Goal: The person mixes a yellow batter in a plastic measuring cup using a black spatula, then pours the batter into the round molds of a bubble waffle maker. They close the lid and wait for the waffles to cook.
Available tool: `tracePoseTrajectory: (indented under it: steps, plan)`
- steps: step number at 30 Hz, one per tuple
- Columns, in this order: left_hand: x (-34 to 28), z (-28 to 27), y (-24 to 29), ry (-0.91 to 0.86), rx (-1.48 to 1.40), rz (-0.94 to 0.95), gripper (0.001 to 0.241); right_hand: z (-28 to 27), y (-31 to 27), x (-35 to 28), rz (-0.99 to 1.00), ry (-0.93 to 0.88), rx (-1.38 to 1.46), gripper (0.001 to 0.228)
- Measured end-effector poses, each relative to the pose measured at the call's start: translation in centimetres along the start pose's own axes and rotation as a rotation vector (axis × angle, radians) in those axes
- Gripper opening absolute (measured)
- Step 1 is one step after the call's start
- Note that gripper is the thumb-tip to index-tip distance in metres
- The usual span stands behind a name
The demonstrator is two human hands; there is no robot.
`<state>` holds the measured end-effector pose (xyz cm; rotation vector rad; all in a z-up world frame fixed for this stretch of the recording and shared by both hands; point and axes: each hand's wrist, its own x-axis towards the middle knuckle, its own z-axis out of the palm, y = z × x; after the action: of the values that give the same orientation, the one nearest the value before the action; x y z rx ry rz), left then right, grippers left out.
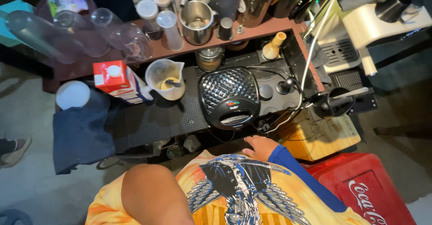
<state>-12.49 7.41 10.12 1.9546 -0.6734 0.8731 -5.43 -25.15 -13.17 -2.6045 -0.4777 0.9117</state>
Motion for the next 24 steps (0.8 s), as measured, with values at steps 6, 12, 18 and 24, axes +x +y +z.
tracePoseTrajectory:
  steps: [6, 12, 18, 24]
  plan:
    - [0.6, -3.0, -3.0, 0.030, -0.054, 0.003, 0.022, -0.9, -2.9, 0.6, 0.031, 0.020, 0.001, 0.057]
    - [0.1, -3.8, -7.4, 0.022, -0.158, -0.006, 0.026, -0.5, -5.3, 0.8, 0.125, 0.045, 0.037, 0.056]
    - [0.7, -2.7, -13.0, 0.042, -0.243, -0.005, 0.029, 0.8, -5.9, 0.5, 0.226, 0.102, 0.087, 0.057]
    - [-0.2, -1.6, -18.0, 0.048, -0.224, -0.274, 0.033, 3.6, -5.3, 0.9, 0.186, 0.107, 0.159, 0.057]
